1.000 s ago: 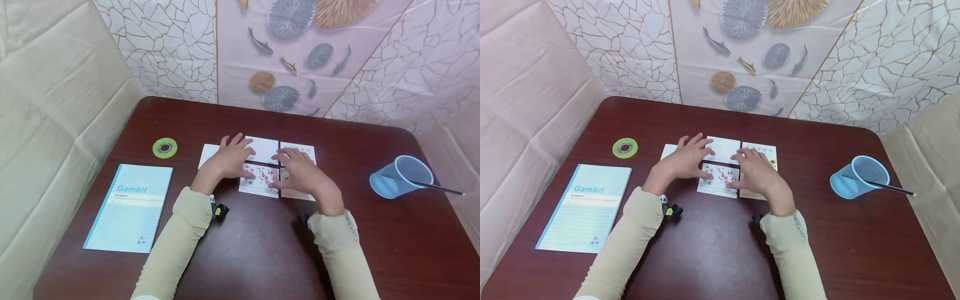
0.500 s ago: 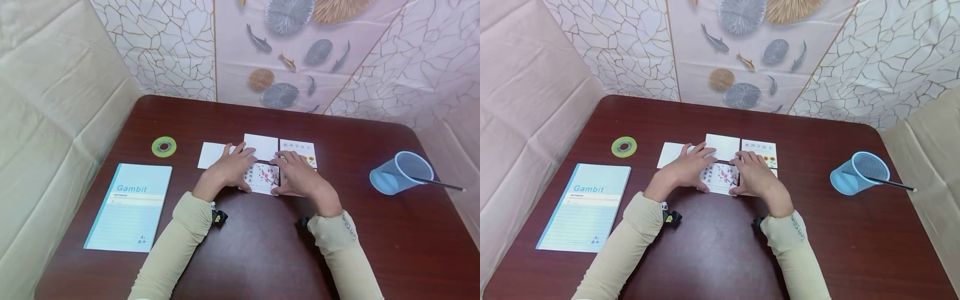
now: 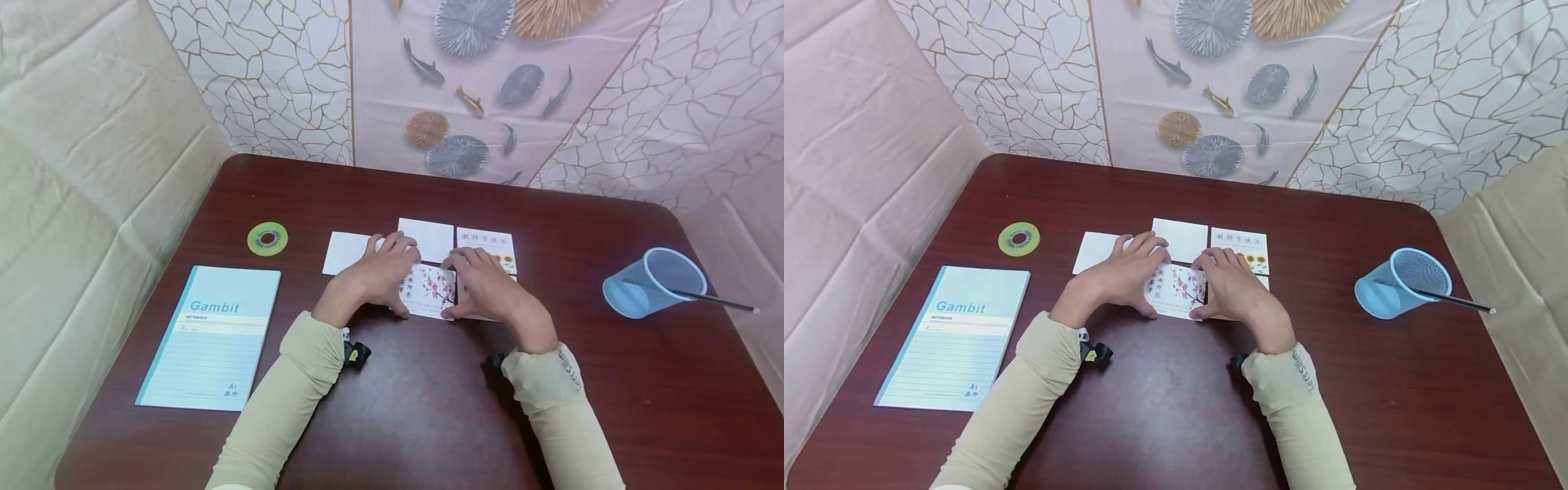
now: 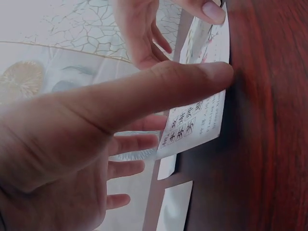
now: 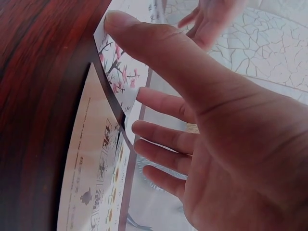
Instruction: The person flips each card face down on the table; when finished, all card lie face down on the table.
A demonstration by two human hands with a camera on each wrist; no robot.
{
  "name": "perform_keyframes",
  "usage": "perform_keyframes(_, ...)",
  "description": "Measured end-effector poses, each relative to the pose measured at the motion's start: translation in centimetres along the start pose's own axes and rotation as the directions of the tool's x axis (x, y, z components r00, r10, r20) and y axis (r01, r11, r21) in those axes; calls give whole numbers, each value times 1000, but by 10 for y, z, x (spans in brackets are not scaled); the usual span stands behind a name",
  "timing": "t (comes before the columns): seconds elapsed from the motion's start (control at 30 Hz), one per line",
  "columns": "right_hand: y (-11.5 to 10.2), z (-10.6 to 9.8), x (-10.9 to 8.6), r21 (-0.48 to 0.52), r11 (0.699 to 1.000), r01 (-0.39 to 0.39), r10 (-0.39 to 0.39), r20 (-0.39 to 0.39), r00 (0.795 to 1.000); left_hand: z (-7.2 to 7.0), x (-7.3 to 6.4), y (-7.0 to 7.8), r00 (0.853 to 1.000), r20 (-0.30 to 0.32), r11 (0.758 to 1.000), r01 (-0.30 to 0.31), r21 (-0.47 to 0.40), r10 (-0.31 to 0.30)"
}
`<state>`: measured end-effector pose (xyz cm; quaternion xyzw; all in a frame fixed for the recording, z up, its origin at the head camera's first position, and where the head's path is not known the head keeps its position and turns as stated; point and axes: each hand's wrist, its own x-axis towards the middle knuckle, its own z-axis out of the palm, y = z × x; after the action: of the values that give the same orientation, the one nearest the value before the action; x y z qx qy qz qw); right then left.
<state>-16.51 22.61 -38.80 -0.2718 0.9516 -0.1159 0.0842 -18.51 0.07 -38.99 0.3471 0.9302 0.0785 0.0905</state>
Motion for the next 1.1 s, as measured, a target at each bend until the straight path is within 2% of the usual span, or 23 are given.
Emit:
perform_keyframes(0.23, 1, 0, -1, 8, 1000, 24, -24, -12, 1000, -2, -2, 4, 1000, 27, 1000, -7, 28, 6)
perform_keyframes(0.43, 4, -6, -5, -16, 998, -59, 59, 11, 998, -9, -6, -1, 1000, 7, 999, 1, -44, -1)
perform_keyframes(0.6, 6, -12, -7, 8, 999, -42, 42, -47, 998, -13, -6, -1, 999, -52, 998, -12, -63, 8)
perform_keyframes(0.73, 0, -14, -4, 20, 1000, 9, -7, -98, 995, -11, -2, 5, 991, -117, 996, -69, -58, 62)
perform_keyframes(0.83, -5, -15, -2, -7, 999, 42, -43, -125, 991, -9, 2, 11, 984, -153, 994, -100, -44, 93)
perform_keyframes(1.0, -7, -17, -1, -50, 996, 73, -80, -172, 982, -10, 3, 12, 974, -207, 995, -95, -22, 88)
perform_keyframes(1.1, -6, -20, -2, -5, 996, 95, -94, -202, 975, -13, 1, 8, 965, -248, 994, -102, -49, 86)
